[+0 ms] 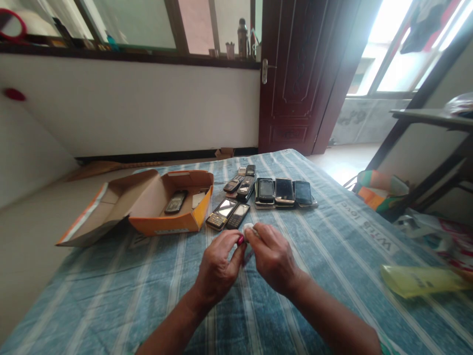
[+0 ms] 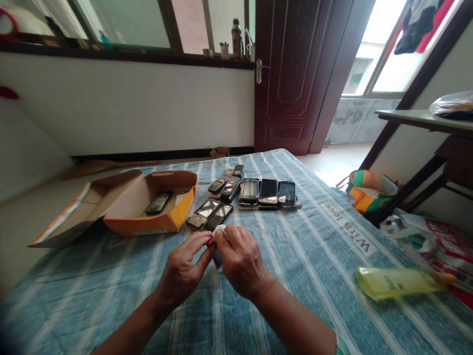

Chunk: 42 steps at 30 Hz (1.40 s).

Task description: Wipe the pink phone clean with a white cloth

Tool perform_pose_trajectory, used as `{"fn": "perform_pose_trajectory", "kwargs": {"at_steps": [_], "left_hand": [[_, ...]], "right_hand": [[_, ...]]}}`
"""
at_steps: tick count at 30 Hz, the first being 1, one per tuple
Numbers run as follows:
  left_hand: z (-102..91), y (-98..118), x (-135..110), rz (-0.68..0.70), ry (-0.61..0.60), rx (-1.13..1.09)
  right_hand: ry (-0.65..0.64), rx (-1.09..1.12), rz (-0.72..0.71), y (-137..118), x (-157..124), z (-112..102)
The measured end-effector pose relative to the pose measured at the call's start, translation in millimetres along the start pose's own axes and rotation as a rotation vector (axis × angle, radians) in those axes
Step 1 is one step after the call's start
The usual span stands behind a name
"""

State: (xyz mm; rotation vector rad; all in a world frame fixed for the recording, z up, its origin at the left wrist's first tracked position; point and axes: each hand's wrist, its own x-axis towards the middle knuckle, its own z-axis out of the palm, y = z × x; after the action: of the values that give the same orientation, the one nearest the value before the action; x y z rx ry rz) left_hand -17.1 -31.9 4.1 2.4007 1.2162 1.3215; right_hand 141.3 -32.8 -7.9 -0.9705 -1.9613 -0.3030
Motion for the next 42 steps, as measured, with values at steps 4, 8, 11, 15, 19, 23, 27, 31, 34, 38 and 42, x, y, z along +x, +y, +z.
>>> {"fn": "perform_pose_trajectory", "kwargs": {"at_steps": [4,8,11,15,19,23,27,31,34,38,42], "left_hand": [[-0.5,-2,1,0.008,-0.001,0.006],[-0.2,-1,1,0.000,-0.008,0.013],[-0.2,3,0,0.005,-0.020,0.008],[0.0,3,0,0.033,-0.009,0.019],[1.2,0,-1,0.039,0.001,0.024],[1.9,0,-2,0.048,-0.011,0.042],[1.9,3,-2,0.073,-0.004,0.041],[1.6,2,-2,0.078,-0.005,0.048],[1.9,-1,-3,0.074,0.000,0.059],[2.5,-3,-3,0.072,0.001,0.075],[1.3,-4,-3,0.048,-0.012,0.074]], "right_hand": [[-0.018,0.032,0.059,4,1,3],[-0.006,0.040,0.072,5,0,1],[0.005,-0.024,-0.021,-3,-1,-3],[-0.004,-0.056,-0.082,-8,0,-5],[-0.002,-0.031,-0.021,3,1,-1],[-0.003,0.023,0.055,9,4,0],[-0.001,-0.002,-0.006,0,4,-6],[-0.008,0.005,-0.055,-5,2,-6],[0.012,0.106,0.048,1,2,-1],[0.025,0.346,0.286,12,-2,10],[-0.131,0.526,0.514,20,-10,18]]}}
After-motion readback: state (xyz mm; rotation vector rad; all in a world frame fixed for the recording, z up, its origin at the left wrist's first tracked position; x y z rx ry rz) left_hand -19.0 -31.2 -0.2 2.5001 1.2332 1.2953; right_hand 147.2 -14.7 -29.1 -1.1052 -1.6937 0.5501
